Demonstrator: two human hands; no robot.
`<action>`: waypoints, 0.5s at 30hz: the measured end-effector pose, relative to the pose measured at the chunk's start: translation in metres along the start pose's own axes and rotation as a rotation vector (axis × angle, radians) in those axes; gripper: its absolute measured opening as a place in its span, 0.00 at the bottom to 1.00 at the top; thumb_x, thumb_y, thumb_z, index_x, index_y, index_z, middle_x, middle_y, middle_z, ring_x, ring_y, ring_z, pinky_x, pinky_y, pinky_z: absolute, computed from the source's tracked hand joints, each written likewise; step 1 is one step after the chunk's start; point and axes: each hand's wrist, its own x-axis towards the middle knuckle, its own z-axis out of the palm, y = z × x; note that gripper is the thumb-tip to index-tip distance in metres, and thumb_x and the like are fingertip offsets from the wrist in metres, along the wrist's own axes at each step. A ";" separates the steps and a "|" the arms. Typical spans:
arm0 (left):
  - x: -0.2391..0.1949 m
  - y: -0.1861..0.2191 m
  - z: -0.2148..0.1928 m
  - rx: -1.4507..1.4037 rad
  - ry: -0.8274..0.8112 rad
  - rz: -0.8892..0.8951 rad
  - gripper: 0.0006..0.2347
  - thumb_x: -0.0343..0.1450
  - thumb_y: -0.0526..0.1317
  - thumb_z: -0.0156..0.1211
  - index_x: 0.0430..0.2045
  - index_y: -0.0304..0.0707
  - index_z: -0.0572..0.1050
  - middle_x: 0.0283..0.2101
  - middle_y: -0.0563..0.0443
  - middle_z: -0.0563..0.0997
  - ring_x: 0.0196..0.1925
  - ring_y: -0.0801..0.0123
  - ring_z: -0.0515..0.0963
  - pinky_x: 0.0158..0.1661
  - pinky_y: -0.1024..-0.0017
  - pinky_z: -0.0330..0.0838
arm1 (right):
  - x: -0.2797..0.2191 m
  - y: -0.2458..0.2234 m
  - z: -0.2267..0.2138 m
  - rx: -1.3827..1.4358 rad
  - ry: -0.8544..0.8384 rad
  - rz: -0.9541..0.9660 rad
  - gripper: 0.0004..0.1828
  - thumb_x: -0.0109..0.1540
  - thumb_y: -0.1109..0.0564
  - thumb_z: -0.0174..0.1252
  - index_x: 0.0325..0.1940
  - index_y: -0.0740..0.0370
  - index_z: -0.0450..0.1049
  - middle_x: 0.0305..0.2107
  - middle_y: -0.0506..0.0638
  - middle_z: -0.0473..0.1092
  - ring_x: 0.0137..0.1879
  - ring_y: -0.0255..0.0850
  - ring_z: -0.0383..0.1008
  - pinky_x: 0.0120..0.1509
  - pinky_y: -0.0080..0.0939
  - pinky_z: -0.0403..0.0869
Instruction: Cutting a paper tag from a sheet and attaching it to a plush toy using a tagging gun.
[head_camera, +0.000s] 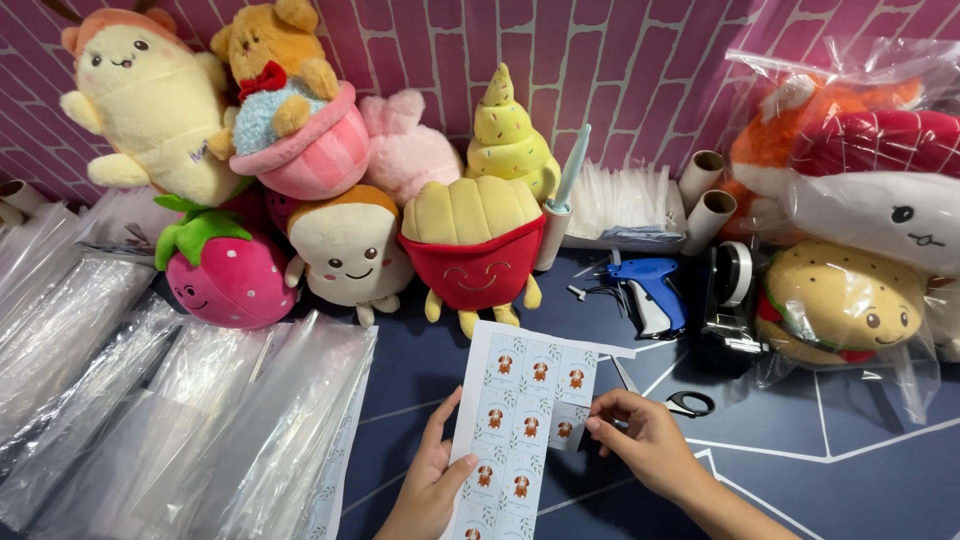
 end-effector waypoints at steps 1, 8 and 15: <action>0.001 0.000 -0.001 0.002 -0.002 -0.004 0.33 0.72 0.34 0.52 0.73 0.59 0.47 0.60 0.36 0.83 0.58 0.56 0.85 0.57 0.55 0.80 | 0.000 0.000 0.000 0.002 0.003 0.002 0.07 0.59 0.59 0.67 0.35 0.68 0.81 0.28 0.54 0.76 0.30 0.39 0.73 0.30 0.38 0.80; 0.001 -0.004 -0.006 -0.035 -0.002 0.019 0.33 0.72 0.33 0.53 0.73 0.58 0.48 0.60 0.35 0.82 0.58 0.55 0.84 0.55 0.55 0.81 | -0.002 0.001 0.004 0.064 -0.029 -0.005 0.07 0.59 0.61 0.67 0.33 0.69 0.80 0.26 0.56 0.76 0.28 0.42 0.74 0.31 0.39 0.79; 0.001 -0.003 -0.002 -0.067 0.022 -0.002 0.34 0.72 0.32 0.53 0.73 0.58 0.49 0.58 0.34 0.83 0.58 0.55 0.84 0.58 0.55 0.78 | -0.002 0.007 0.007 0.087 -0.063 0.018 0.08 0.60 0.61 0.66 0.31 0.70 0.79 0.22 0.57 0.74 0.26 0.42 0.72 0.26 0.39 0.77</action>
